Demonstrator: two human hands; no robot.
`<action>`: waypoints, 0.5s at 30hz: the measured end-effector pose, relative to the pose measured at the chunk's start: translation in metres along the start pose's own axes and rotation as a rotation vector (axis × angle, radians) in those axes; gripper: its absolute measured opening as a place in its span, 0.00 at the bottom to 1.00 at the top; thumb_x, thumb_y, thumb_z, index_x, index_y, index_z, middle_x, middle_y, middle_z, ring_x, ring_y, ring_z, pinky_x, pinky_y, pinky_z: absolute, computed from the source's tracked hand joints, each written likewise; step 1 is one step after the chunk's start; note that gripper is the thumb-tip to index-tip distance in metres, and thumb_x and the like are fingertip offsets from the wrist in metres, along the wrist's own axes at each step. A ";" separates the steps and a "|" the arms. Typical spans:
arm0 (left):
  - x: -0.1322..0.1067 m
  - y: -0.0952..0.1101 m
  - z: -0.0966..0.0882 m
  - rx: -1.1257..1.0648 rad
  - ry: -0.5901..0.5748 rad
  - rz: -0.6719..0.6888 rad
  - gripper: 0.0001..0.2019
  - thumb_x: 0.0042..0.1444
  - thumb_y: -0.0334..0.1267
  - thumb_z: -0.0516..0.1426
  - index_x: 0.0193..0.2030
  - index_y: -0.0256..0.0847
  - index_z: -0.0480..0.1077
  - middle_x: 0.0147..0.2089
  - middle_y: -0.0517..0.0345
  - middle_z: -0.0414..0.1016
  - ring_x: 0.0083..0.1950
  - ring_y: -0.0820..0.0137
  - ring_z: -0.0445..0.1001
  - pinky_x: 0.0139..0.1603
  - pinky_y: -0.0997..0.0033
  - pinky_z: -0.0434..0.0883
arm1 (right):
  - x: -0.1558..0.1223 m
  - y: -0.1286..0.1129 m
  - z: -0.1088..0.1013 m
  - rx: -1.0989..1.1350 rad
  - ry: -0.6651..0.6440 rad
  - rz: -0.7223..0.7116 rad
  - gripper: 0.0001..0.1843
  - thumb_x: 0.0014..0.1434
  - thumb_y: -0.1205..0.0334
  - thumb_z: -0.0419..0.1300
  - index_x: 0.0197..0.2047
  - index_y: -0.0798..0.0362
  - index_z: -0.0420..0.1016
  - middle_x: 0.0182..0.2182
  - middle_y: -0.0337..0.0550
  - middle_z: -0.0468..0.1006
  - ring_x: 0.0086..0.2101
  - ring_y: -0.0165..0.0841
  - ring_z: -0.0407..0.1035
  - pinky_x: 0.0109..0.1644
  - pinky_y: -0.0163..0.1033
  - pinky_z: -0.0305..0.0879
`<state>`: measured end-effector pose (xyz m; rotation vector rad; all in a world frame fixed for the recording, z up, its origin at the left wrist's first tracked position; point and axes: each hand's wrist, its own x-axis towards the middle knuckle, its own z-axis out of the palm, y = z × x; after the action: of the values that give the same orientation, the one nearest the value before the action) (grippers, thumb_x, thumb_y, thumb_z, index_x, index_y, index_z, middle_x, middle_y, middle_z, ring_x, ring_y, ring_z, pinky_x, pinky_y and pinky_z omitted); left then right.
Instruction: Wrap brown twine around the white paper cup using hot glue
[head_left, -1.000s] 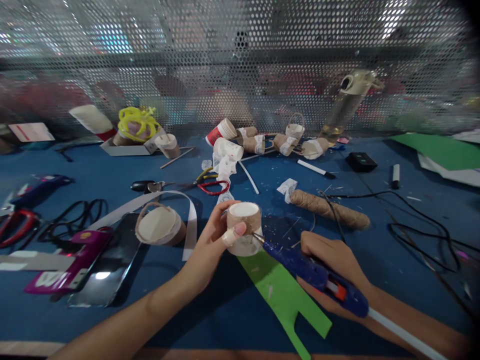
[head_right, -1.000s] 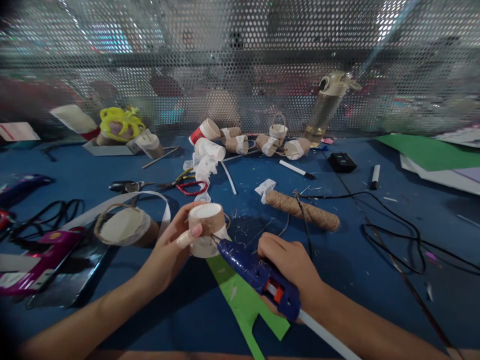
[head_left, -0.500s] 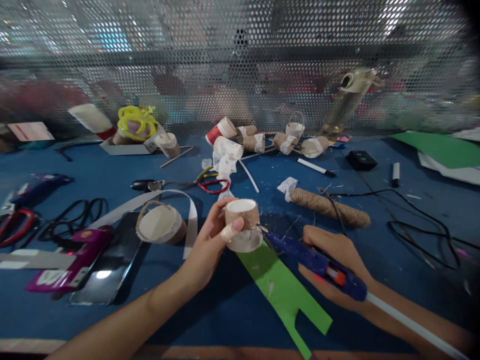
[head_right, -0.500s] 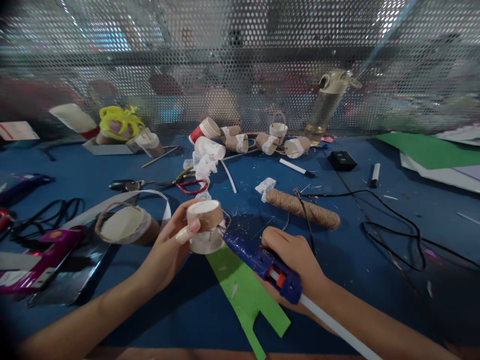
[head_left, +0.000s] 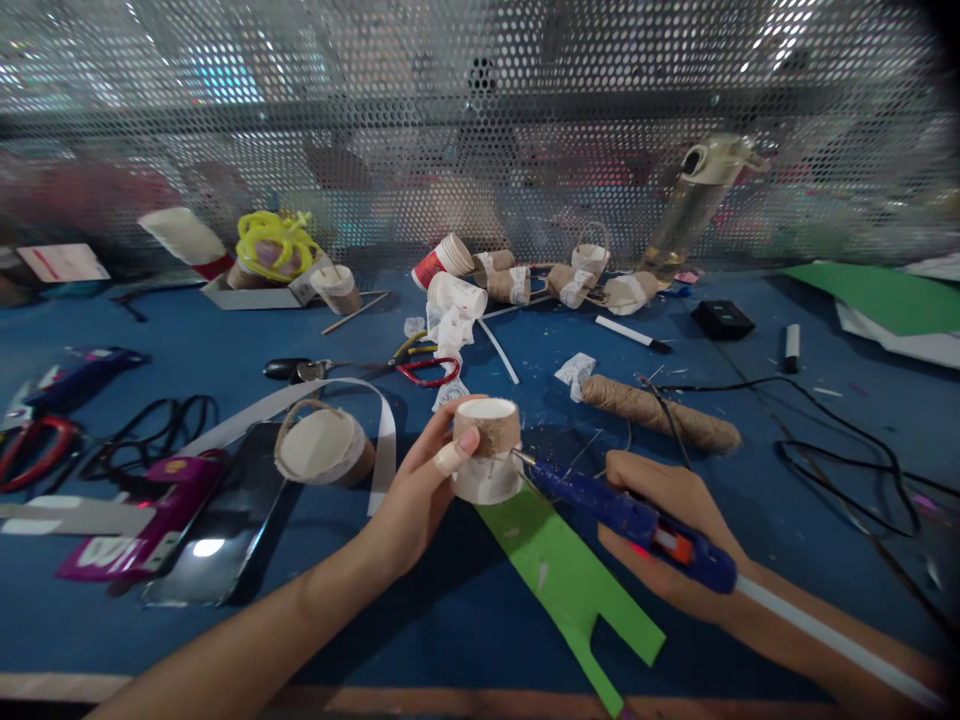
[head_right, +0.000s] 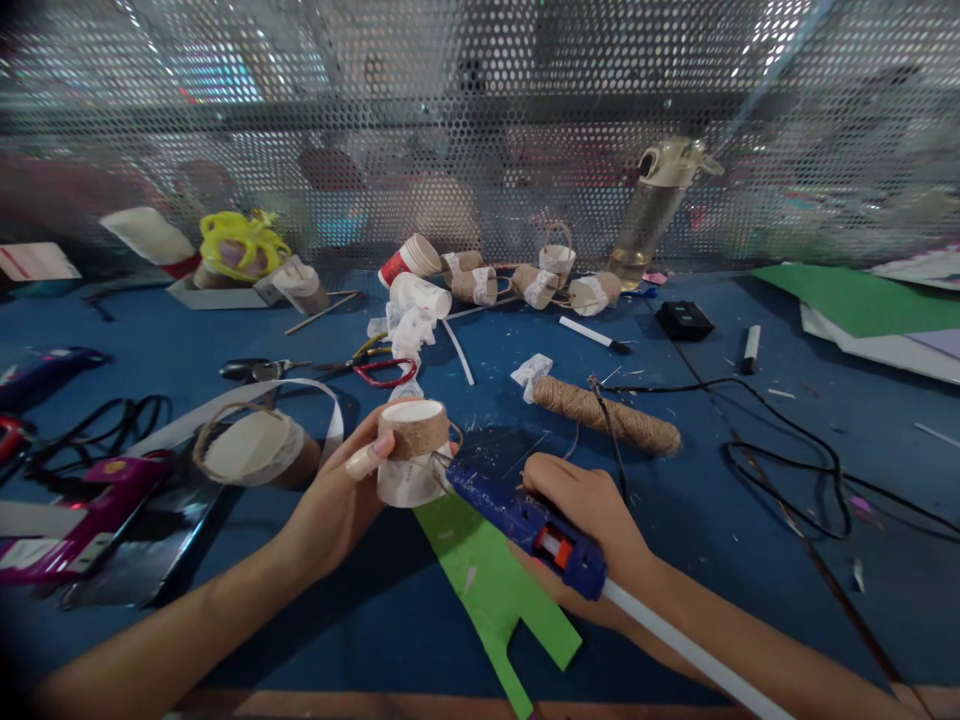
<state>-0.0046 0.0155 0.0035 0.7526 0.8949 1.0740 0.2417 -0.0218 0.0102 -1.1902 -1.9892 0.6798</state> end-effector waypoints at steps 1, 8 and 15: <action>0.000 0.001 0.000 -0.006 0.001 -0.006 0.23 0.56 0.49 0.68 0.57 0.45 0.75 0.55 0.49 0.80 0.57 0.50 0.78 0.55 0.56 0.73 | 0.000 0.001 0.000 0.009 0.003 0.007 0.20 0.55 0.73 0.60 0.29 0.47 0.50 0.23 0.31 0.55 0.22 0.28 0.53 0.26 0.38 0.48; -0.001 0.001 -0.002 0.018 -0.016 0.009 0.28 0.57 0.51 0.66 0.62 0.44 0.74 0.57 0.47 0.81 0.57 0.49 0.78 0.51 0.59 0.74 | 0.002 0.005 -0.002 0.057 -0.039 0.004 0.19 0.54 0.76 0.60 0.28 0.47 0.53 0.22 0.31 0.58 0.21 0.27 0.57 0.25 0.36 0.51; 0.000 0.000 0.000 0.004 -0.018 -0.029 0.23 0.58 0.50 0.66 0.57 0.45 0.78 0.56 0.50 0.81 0.58 0.51 0.77 0.53 0.60 0.73 | 0.000 0.003 0.000 0.106 -0.053 -0.012 0.19 0.53 0.75 0.59 0.28 0.47 0.52 0.23 0.31 0.57 0.22 0.27 0.55 0.26 0.36 0.49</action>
<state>-0.0051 0.0154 0.0035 0.7488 0.8906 1.0385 0.2434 -0.0203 0.0080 -1.1068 -1.9767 0.8075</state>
